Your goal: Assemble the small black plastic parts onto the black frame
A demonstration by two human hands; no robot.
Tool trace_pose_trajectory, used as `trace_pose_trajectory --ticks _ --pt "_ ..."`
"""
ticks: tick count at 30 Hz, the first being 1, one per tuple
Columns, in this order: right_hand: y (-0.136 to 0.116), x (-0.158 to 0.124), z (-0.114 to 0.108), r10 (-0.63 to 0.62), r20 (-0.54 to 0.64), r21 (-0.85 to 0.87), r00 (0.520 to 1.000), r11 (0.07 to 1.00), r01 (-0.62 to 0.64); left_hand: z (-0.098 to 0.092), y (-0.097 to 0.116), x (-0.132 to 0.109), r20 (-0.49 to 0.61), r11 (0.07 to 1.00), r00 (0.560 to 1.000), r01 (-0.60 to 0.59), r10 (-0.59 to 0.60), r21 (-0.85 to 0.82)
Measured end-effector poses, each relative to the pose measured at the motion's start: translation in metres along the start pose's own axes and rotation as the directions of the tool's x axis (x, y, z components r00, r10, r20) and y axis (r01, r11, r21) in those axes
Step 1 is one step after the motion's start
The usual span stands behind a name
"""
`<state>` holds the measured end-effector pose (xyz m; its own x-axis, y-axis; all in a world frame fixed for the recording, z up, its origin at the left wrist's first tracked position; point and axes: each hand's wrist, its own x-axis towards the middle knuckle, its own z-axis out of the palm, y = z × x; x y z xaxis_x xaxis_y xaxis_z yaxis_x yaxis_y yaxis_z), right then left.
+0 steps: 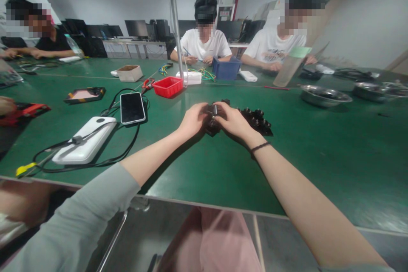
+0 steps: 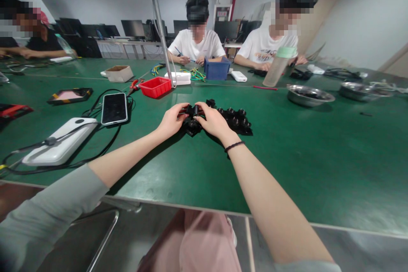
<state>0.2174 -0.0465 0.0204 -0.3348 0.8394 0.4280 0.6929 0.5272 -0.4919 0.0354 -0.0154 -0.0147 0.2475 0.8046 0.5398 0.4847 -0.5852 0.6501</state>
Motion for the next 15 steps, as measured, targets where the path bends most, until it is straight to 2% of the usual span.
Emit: trace_pose_trajectory --ticks 8,15 --pt "-0.0017 -0.0001 -0.0004 0.029 0.009 -0.007 1.0 1.0 -0.029 0.0004 0.0018 -0.0003 -0.003 1.0 1.0 0.012 -0.012 -0.011" --pt "0.0037 0.0 0.0014 -0.01 -0.001 0.046 1.0 0.999 0.01 0.0008 -0.0001 -0.001 -0.015 0.999 1.0 -0.002 0.002 -0.047"
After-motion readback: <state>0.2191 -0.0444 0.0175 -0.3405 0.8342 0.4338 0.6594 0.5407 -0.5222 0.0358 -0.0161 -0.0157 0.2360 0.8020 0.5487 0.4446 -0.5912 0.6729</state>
